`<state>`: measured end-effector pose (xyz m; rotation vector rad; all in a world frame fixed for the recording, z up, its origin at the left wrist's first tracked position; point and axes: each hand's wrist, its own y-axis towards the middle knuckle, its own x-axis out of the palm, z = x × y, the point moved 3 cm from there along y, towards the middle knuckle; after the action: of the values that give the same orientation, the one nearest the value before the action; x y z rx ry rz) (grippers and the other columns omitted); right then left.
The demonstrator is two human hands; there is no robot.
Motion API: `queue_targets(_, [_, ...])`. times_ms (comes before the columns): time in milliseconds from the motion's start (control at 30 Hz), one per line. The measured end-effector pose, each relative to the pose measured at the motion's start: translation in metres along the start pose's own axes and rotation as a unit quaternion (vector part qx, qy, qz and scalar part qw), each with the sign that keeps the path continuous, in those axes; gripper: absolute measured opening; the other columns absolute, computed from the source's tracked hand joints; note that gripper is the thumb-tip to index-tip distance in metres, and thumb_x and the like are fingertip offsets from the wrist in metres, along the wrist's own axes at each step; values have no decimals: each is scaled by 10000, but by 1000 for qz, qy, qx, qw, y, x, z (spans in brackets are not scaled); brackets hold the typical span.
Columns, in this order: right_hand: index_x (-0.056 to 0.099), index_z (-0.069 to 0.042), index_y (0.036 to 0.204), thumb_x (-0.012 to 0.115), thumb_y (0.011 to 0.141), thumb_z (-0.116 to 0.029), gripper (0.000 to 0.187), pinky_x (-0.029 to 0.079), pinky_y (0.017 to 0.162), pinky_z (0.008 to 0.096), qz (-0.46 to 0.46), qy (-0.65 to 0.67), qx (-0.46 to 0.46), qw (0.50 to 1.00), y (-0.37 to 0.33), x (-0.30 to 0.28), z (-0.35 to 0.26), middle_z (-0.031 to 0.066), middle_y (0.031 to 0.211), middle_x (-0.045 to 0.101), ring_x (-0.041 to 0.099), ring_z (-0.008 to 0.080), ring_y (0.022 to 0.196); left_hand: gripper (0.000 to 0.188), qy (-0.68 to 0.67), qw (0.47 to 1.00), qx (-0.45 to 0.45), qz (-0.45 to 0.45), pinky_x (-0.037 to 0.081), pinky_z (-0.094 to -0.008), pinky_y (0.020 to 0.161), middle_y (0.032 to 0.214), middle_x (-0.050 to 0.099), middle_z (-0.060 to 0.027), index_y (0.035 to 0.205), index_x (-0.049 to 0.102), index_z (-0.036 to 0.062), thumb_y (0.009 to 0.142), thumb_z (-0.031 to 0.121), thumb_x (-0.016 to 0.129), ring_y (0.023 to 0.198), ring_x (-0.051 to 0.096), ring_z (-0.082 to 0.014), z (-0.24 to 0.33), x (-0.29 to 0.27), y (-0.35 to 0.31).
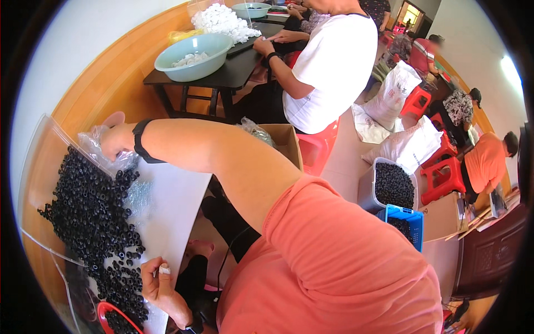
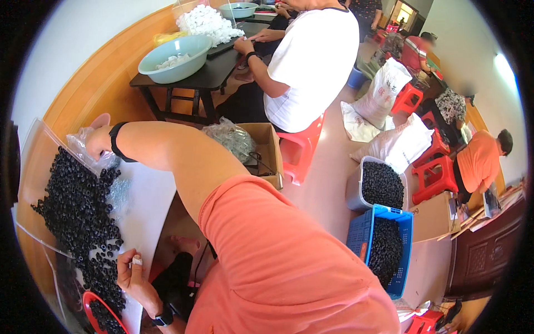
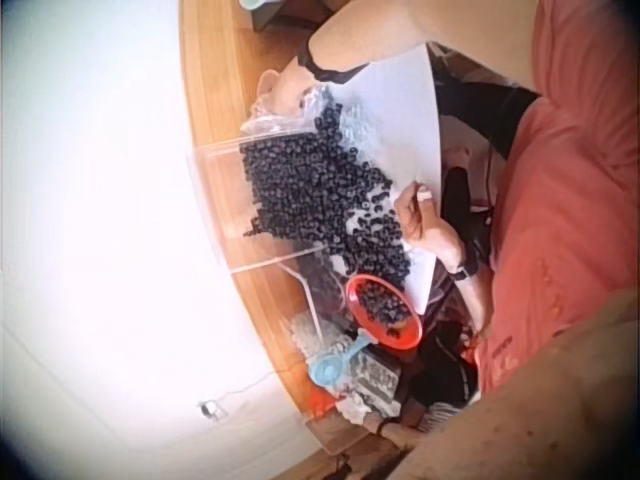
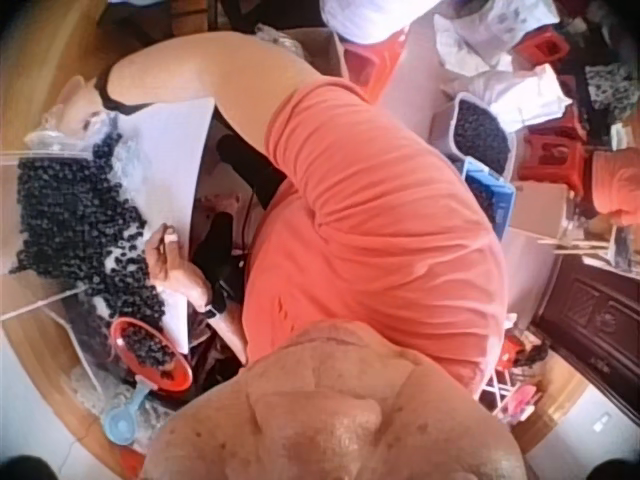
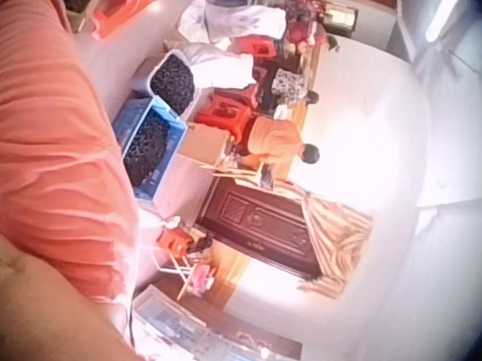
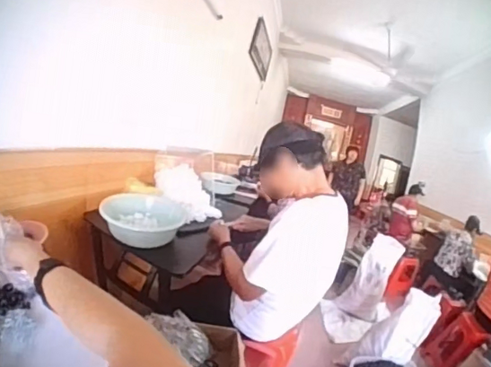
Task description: Manually assembling small black plastic components by joining two parts together.
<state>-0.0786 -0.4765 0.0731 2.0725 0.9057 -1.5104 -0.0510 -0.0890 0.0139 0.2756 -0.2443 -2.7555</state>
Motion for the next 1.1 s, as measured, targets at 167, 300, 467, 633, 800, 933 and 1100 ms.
queue_targets(167, [709, -60, 1143, 728, 780, -281, 425, 475, 886, 555, -16, -103, -39, 994, 0, 19, -29, 146, 1195, 672, 607, 385, 1122, 91, 8, 1000, 1, 15, 437, -191, 747, 900, 563, 20, 943, 646, 7, 872, -14, 594, 839, 519, -77, -4, -5, -6])
queue_targets(300, [702, -55, 1155, 696, 804, -251, 402, 478, 878, 556, -7, -87, -31, 996, 0, 15, -23, 154, 1200, 667, 607, 363, 1130, 95, -4, 1000, -11, 12, 448, -210, 778, 912, 555, 16, 943, 641, 3, 865, -21, 591, 857, 518, -79, -3, -5, -4])
queue_targets(467, [734, -40, 878, 662, 759, -170, 190, 518, 690, 447, 115, -237, -358, 896, 2, 25, -18, 167, 923, 711, 679, 326, 886, 134, 15, 999, 45, 17, 450, -234, 818, 935, 562, -21, 956, 634, -18, 843, -64, 579, 883, 537, -112, -4, -11, -10])
queue_targets(633, [732, -42, 812, 682, 700, -111, 140, 490, 666, 422, 48, -84, -249, 964, -15, 15, -5, 154, 819, 695, 644, 296, 752, 207, 16, 996, 92, -2, 477, -254, 792, 978, 568, -70, 983, 635, -31, 805, -123, 582, 872, 582, -143, -18, -11, -6])
queue_targets(800, [628, -160, 1258, 664, 729, -156, 531, 523, 483, 379, 8, -15, -41, 999, -30, -17, -16, 99, 901, 655, 647, 222, 683, 170, -45, 998, 37, 5, 438, -214, 741, 925, 572, -36, 989, 649, -36, 846, -95, 580, 809, 557, -98, 0, -2, -9])
queue_targets(933, [552, -214, 1359, 671, 751, -158, 623, 503, 455, 353, 81, 2, -29, 996, -44, -30, -29, 101, 811, 644, 624, 233, 606, 158, -52, 998, 33, 13, 420, -205, 697, 921, 568, -24, 975, 651, -34, 840, -94, 597, 750, 520, -75, 1, -4, -9])
queue_targets(1100, [586, -96, 1313, 669, 776, -124, 544, 444, 416, 329, 10, 60, -52, 997, -45, -31, -23, 100, 717, 618, 569, 188, 518, 202, -11, 997, 81, 8, 458, -219, 577, 921, 550, -62, 971, 636, -35, 810, -132, 562, 637, 581, -100, -3, -7, -5])
